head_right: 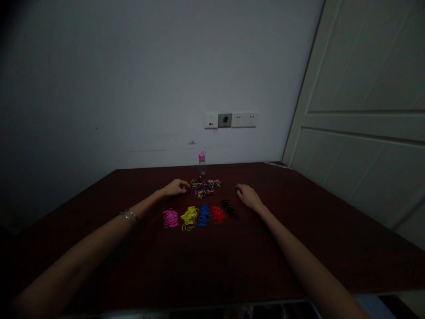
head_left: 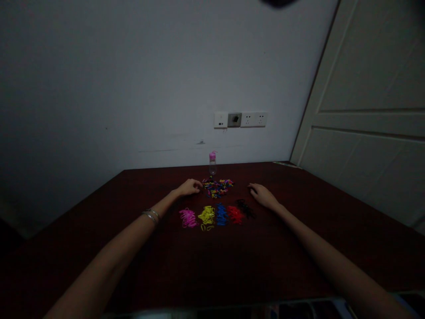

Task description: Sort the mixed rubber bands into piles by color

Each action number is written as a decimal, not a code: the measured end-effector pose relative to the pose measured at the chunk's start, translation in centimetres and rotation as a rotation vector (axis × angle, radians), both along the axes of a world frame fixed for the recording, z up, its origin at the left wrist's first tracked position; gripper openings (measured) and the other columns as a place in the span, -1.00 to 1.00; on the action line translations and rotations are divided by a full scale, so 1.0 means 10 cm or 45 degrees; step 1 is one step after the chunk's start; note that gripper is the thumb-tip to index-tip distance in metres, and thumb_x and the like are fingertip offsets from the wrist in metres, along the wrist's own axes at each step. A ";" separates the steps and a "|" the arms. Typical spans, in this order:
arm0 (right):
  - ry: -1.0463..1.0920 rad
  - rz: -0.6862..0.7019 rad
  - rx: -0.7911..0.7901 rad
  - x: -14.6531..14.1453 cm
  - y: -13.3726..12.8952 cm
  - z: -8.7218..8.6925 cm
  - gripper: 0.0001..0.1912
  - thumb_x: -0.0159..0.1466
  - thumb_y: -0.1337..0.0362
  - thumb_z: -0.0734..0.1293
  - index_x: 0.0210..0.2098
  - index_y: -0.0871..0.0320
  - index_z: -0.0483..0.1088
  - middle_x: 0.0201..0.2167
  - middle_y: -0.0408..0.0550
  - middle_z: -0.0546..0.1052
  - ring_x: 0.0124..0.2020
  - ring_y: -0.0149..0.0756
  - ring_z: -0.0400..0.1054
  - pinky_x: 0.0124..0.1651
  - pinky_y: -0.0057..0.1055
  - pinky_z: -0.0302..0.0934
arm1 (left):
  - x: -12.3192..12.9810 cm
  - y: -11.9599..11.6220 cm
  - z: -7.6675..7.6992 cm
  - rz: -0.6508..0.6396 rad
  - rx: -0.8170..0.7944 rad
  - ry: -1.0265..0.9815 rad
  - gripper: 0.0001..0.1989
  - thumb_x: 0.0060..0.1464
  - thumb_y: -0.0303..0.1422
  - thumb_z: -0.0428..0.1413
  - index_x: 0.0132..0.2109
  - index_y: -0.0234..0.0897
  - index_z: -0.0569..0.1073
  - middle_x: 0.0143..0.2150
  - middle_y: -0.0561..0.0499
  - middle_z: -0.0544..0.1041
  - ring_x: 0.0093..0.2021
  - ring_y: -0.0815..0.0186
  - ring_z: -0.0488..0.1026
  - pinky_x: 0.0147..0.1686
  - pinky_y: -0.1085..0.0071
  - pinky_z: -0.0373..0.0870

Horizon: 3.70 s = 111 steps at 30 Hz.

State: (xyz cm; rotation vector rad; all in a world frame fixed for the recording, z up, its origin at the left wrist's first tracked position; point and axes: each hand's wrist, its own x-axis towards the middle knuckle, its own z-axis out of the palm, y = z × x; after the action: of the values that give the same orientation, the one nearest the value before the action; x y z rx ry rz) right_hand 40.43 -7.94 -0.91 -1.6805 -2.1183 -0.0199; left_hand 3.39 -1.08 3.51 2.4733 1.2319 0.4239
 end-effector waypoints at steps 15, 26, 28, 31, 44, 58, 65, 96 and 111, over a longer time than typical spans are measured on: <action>-0.017 -0.017 0.002 -0.02 -0.01 0.01 -0.62 0.28 0.32 0.11 0.01 0.24 0.37 0.05 0.11 0.42 0.11 -0.19 0.25 0.18 -0.32 0.06 | 0.07 -0.18 0.04 0.077 0.257 0.278 -0.78 0.02 -0.34 0.03 -0.24 -0.22 0.54 -0.19 -0.03 0.51 -0.21 0.28 0.42 -0.28 0.51 0.27; 0.007 0.001 -0.005 -0.02 0.01 0.00 -0.63 0.27 0.33 0.12 0.01 0.25 0.38 0.04 0.13 0.42 0.11 -0.17 0.25 0.18 -0.30 0.06 | 0.36 -0.16 0.07 0.028 0.204 0.003 -0.80 -0.02 -0.38 0.02 -0.34 -0.33 0.53 -0.36 -0.02 0.52 -0.36 0.34 0.39 -0.34 0.51 0.24; 0.003 -0.003 -0.007 -0.02 0.01 0.00 -0.63 0.27 0.33 0.12 0.01 0.23 0.37 0.05 0.12 0.42 0.12 -0.17 0.25 0.18 -0.30 0.06 | 0.52 -0.19 0.10 -0.022 0.183 -0.054 -0.80 -0.02 -0.38 0.02 -0.34 -0.34 0.53 -0.37 -0.01 0.52 -0.37 0.36 0.39 -0.35 0.52 0.24; 0.003 -0.007 -0.007 -0.02 0.02 0.00 -0.63 0.28 0.32 0.11 0.01 0.27 0.36 0.06 0.14 0.41 0.12 -0.16 0.25 0.16 -0.29 0.08 | 0.80 -0.29 0.13 -0.128 0.151 -0.090 -0.81 -0.03 -0.38 0.04 -0.33 -0.34 0.54 -0.38 0.00 0.51 -0.38 0.37 0.38 -0.37 0.53 0.22; 0.014 -0.009 0.009 -0.06 -0.01 0.02 -0.65 0.27 0.34 0.12 -0.01 0.23 0.38 0.04 0.12 0.43 0.10 -0.21 0.26 0.15 -0.34 0.08 | 1.47 -0.52 0.00 -0.440 0.116 -0.019 -0.84 -0.08 -0.45 0.09 -0.33 -0.34 0.55 -0.45 0.01 0.48 -0.48 0.42 0.31 -0.46 0.54 0.15; -0.003 -0.015 0.007 -0.05 -0.01 0.01 -0.63 0.28 0.32 0.11 0.01 0.25 0.36 0.05 0.12 0.42 0.10 -0.19 0.25 0.17 -0.31 0.07 | 0.68 -0.08 -0.06 0.210 0.232 -0.317 -0.60 0.09 -0.18 -0.08 -0.44 -0.38 0.50 -0.52 0.04 0.43 -0.46 0.39 0.29 -0.44 0.50 0.14; 0.010 -0.013 0.003 -0.07 -0.02 0.04 -0.63 0.27 0.33 0.11 0.00 0.25 0.37 0.03 0.13 0.43 0.09 -0.19 0.27 0.16 -0.31 0.07 | -0.16 0.09 -0.13 0.730 0.225 -0.483 -0.61 0.07 -0.21 -0.13 -0.54 -0.32 0.41 -0.58 0.03 0.41 -0.47 0.33 0.34 -0.42 0.48 0.16; -0.049 0.009 0.000 -0.21 0.01 0.20 -0.66 0.25 0.25 0.19 -0.02 0.17 0.40 -0.01 0.08 0.44 0.01 -0.19 0.29 0.09 -0.31 0.11 | -0.37 0.10 -0.27 0.757 0.155 -0.720 -0.57 -0.10 -0.03 0.02 -0.59 -0.33 0.43 -0.73 0.10 0.25 -0.63 0.41 0.17 -0.56 0.48 0.04; 0.073 -0.187 -0.202 -0.74 0.24 0.35 -0.69 0.21 0.12 0.25 -0.11 0.04 0.47 -0.11 -0.01 0.53 -0.08 -0.18 0.39 -0.15 -0.40 0.22 | -0.32 0.07 -0.23 0.765 0.143 -0.770 -0.63 -0.15 -0.09 0.11 -0.63 -0.33 0.44 -0.74 0.10 0.26 -0.62 0.41 0.18 -0.53 0.46 0.05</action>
State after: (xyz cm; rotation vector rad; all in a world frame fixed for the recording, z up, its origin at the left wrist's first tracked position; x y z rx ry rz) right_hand 33.00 -5.55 2.57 -1.9017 -1.9961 0.1536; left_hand 0.21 -0.39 1.17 1.7714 1.6554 1.3050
